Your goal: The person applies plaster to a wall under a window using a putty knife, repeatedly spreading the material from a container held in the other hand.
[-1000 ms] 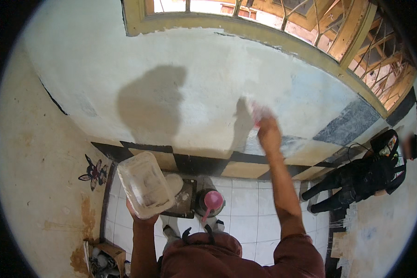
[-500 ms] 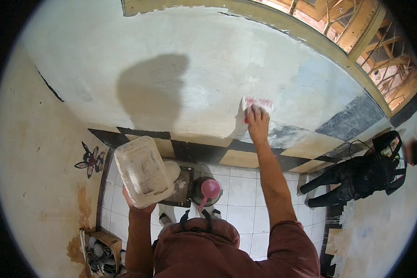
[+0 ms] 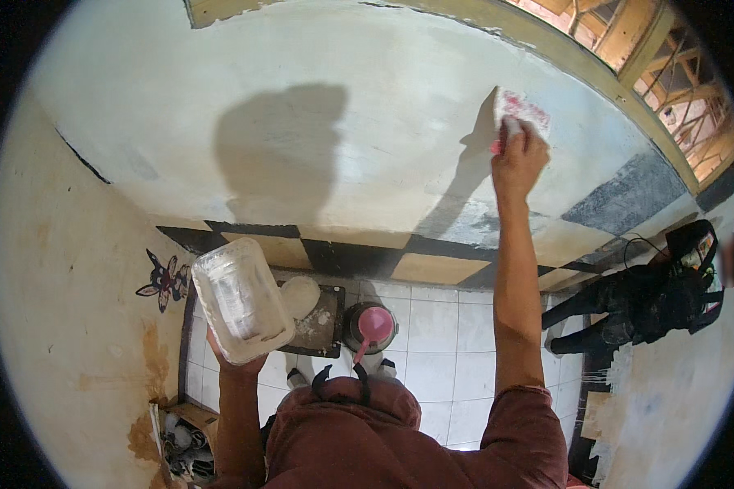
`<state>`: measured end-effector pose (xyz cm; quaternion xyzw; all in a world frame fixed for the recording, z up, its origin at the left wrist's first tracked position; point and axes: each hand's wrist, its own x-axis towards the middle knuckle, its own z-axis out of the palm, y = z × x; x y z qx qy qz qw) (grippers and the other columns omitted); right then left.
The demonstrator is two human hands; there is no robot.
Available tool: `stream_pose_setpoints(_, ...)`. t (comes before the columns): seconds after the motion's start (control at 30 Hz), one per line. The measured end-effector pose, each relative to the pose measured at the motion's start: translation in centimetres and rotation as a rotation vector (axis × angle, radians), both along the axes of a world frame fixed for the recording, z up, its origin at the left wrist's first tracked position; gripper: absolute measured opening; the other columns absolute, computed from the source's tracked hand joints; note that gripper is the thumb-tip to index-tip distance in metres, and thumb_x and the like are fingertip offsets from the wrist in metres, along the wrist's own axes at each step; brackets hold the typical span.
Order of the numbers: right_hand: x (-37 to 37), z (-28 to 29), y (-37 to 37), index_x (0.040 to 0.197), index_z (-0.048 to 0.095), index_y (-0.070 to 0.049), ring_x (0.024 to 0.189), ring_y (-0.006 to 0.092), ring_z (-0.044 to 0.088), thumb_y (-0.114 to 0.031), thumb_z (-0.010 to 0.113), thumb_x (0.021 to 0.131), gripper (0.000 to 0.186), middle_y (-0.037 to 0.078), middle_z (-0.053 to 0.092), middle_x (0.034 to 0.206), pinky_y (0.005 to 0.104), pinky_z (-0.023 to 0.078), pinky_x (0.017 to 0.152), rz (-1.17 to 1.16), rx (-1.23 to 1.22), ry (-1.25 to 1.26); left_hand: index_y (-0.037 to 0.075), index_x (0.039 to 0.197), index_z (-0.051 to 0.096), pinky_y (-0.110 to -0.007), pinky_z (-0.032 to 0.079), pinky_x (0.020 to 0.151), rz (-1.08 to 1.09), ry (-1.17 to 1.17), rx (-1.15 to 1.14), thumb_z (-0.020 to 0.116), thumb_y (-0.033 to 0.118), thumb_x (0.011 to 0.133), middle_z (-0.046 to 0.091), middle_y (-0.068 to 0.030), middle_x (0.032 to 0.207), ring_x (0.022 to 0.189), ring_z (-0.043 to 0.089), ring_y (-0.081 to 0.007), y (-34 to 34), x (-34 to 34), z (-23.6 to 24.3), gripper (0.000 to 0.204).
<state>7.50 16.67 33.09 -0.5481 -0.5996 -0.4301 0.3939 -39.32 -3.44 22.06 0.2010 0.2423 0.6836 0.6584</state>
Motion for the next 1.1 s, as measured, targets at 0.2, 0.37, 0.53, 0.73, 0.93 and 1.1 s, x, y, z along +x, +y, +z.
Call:
stream_pose_setpoints(0.2, 1.4, -19.9, -1.6, 0.125, 0.054, -0.013, 0.118, 0.0362, 0.047, -0.012, 0.054, 0.084, 0.041, 0.015, 0.051, 0.129, 0.0518, 0.039, 0.094, -0.027, -0.604, -0.031, 0.009, 0.137, 0.044, -0.052, 0.046, 0.098, -0.075, -0.042, 0.050, 0.039, 0.044, 0.096, 0.054, -0.0127, 0.130, 0.118, 0.054, -0.0327, 1.5, 1.9, 0.7, 0.054)
stream_pose_setpoints(0.37, 3.5, -23.0, -5.7, 0.125, 0.050, -0.003, 0.108, 0.0314, 0.052, -0.002, 0.052, 0.084, 0.042, 0.019, 0.053, 0.120, 0.0448, 0.041, 0.094, -0.096, -0.338, 0.139, 0.009, 0.137, 0.044, -0.051, 0.047, 0.098, -0.020, 0.042, 0.005, 0.038, 0.044, 0.096, 0.054, -0.0122, 0.130, 0.117, 0.055, -0.0314, 1.4, 2.4, 0.4, 0.054)
stream_pose_setpoints(0.53, 12.5, -19.4, -6.5, 0.118, 0.049, 0.008, 0.101, 0.0268, 0.055, 0.006, 0.044, 0.082, 0.037, 0.020, 0.054, 0.109, 0.0315, 0.042, 0.092, 0.207, -0.015, 1.046, 0.010, 0.140, 0.037, -0.049, 0.047, 0.098, -0.020, 0.073, -0.023, 0.046, 0.043, 0.095, 0.048, -0.0121, 0.135, 0.121, 0.051, -0.0296, 1.0, 2.0, -0.7, 0.057)
stream_pose_setpoints(0.73, 13.5, -19.8, -3.2, 0.118, 0.046, 0.007, 0.091, 0.0252, 0.051, 0.005, 0.047, 0.080, 0.038, 0.015, 0.050, 0.100, 0.0331, 0.042, 0.086, 0.179, 0.123, 1.022, 0.009, 0.142, 0.033, -0.047, 0.047, 0.099, 0.011, -0.106, -0.100, 0.055, 0.043, 0.091, 0.045, -0.0115, 0.139, 0.125, 0.047, -0.0291, -0.6, 0.2, -1.0, 0.065)
stream_pose_setpoints(0.93, -4.0, -25.1, 7.4, 0.121, 0.042, 0.013, 0.104, 0.0416, 0.046, -0.025, 0.048, 0.095, 0.046, 0.027, 0.047, 0.106, 0.0500, 0.033, 0.098, -0.341, 0.007, 0.343, 0.007, 0.140, 0.035, -0.044, 0.050, 0.093, 0.122, 0.158, -0.099, 0.062, 0.025, 0.086, 0.052, -0.0120, 0.131, 0.116, 0.054, -0.0265, -0.8, -0.8, 0.1, 0.063)
stream_pose_setpoints(1.1, -18.2, -20.4, 4.8, 0.120, 0.045, 0.010, 0.113, 0.0453, 0.043, -0.003, 0.051, 0.084, 0.039, 0.030, 0.047, 0.112, 0.0502, 0.030, 0.103, 0.380, -0.266, 1.045, 0.003, 0.141, 0.031, -0.039, 0.055, 0.085, 0.242, 0.294, -0.044, 0.067, 0.009, 0.084, 0.053, -0.0155, 0.127, 0.108, 0.058, -0.0242, -0.5, 1.0, 4.4, 0.068)
